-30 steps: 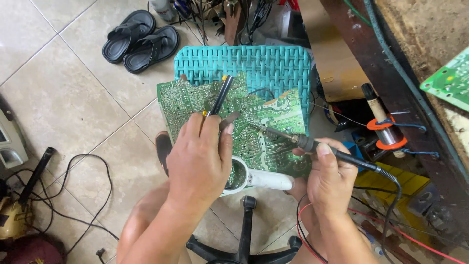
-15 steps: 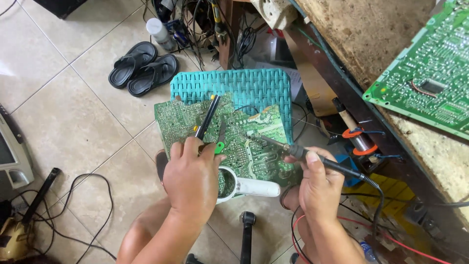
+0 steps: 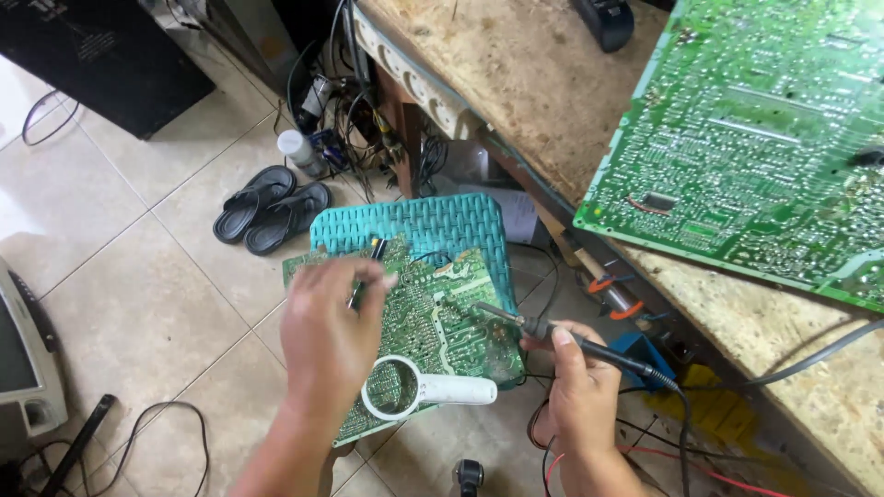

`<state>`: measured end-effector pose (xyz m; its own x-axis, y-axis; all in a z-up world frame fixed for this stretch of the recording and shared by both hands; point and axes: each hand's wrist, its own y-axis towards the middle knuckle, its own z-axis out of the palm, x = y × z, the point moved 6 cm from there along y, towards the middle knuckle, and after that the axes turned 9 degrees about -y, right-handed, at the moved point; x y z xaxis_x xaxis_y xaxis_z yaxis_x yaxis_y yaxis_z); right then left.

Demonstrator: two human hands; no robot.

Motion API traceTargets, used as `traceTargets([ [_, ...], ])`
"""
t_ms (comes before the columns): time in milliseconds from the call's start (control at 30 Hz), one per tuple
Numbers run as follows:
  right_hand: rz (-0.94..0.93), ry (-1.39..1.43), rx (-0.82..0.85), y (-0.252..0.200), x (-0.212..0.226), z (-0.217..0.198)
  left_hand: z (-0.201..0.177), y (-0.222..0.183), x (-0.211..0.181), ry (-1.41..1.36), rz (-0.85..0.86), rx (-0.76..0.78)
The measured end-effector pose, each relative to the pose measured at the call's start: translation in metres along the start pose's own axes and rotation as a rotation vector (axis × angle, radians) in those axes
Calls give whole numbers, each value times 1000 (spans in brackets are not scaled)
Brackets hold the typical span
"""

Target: Repairing a circuit board by unscrewing components, inspecting the board with a magnifying glass, soldering connections, and trimming wires with pliers.

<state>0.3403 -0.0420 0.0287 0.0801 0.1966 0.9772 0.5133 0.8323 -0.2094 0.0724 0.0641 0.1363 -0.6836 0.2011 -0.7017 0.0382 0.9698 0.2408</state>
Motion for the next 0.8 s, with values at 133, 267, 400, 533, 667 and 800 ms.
traceTargets([
  [133, 76, -73, 0, -4, 2, 3, -9, 96, -76, -162, 390, -210],
  [267, 25, -37, 56, -3, 3, 11, 26, 170, -93, -265, 230, -137],
  [400, -28, 30, 74, 3, 0, 14, 3, 145, -59, -48, 63, -122],
  [533, -78, -68, 36, 2, 3, 16, 0, 42, 27, 154, -251, 139],
  [667, -23, -99, 38, -4, -3, 25, 19, -19, 79, 154, -334, 152],
  [800, -140, -151, 1, -7, -11, 30, 21, -30, 81, 170, -182, 97],
])
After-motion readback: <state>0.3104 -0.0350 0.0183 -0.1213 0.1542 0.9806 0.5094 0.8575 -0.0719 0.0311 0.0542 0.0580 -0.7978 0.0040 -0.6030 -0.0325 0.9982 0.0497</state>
